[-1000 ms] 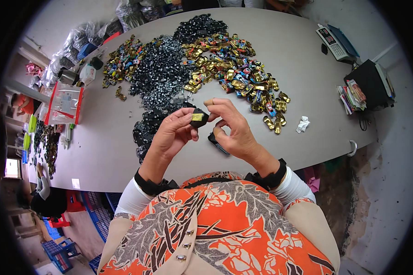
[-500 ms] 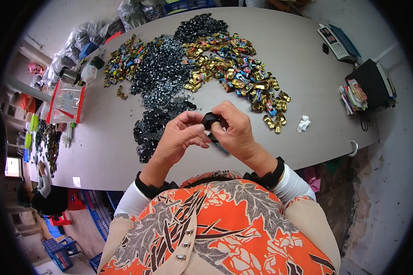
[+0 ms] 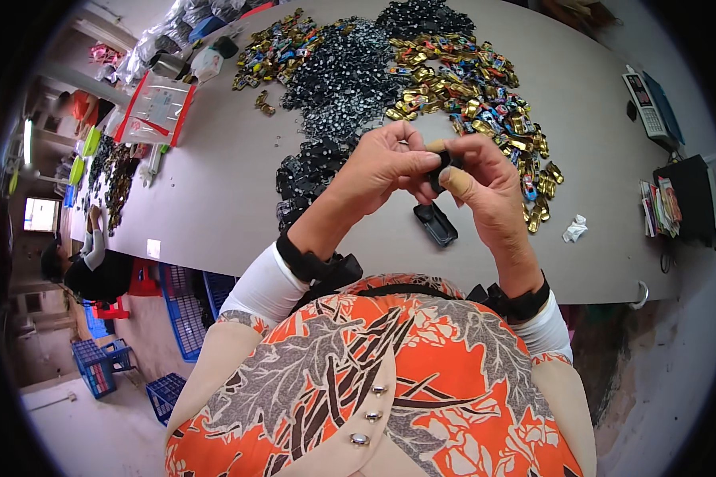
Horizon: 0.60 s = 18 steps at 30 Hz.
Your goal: Assembling small toy car models by combining the chassis and body components.
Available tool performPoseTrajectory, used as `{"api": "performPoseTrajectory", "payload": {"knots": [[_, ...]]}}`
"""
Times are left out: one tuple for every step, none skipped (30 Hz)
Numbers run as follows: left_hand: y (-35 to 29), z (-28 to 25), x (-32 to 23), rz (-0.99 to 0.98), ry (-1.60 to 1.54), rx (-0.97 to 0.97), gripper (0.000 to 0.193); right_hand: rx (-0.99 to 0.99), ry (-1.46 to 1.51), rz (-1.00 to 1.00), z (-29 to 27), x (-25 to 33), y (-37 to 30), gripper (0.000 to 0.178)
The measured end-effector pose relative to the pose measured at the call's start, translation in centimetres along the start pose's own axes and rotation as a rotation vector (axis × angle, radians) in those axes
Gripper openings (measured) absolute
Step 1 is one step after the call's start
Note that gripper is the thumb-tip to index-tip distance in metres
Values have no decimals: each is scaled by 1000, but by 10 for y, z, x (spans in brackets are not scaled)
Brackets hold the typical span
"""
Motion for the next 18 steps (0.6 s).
{"api": "performPoseTrajectory", "payload": {"knots": [[0,0,-1,-1,-12,8,23,-23,-34,-45,2,3,2,28],[1,2,-1,-5,-27,20,23,-51,-71,-88,3,6,2,31],[3,-1,-4,20,-4,8,22,-54,-73,-83,8,4,2,31],[4,-4,-6,38,5,-8,22,-60,-118,-165,15,7,3,32],[5,-7,-9,56,15,-23,21,-66,-164,-248,20,10,3,34],[6,-9,-11,66,32,-35,21,-67,-209,-270,23,8,3,34],[7,-10,-11,61,28,-34,21,-70,-212,-265,25,6,4,34],[8,-12,-15,88,52,-49,21,-108,-237,-297,25,7,3,35],[9,-14,-19,114,77,-65,20,-147,-262,-329,25,8,3,36],[11,-16,-20,107,30,-53,20,-134,-222,-346,28,12,4,41],[10,-18,-24,119,19,-62,19,-134,-223,-337,30,14,6,41],[9,-20,-26,130,16,-65,18,-135,-151,-276,30,11,9,43],[9,-22,-29,140,13,-69,17,-136,-79,-215,29,6,13,45],[10,-22,-33,158,2,-93,16,-164,25,-149,22,1,19,49],[9,-23,-36,177,32,-111,17,-234,90,-126,17,-2,24,42],[6,-23,-39,218,58,-135,16,-188,90,-105,19,-4,28,35],[6,-23,-42,261,85,-159,17,-141,91,-87,21,-6,32,28],[5,-22,-43,259,85,-157,17,-144,91,-88,17,-4,35,28]]}}
Point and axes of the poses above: each hand's wrist, its own y-axis towards the middle knuckle, its own z-axis out of the palm, x = y × z, the point moved 9 cm from there along y, towards the middle knuckle, and after that the axes turned 6 degrees about -x, right-handed, at the moved point
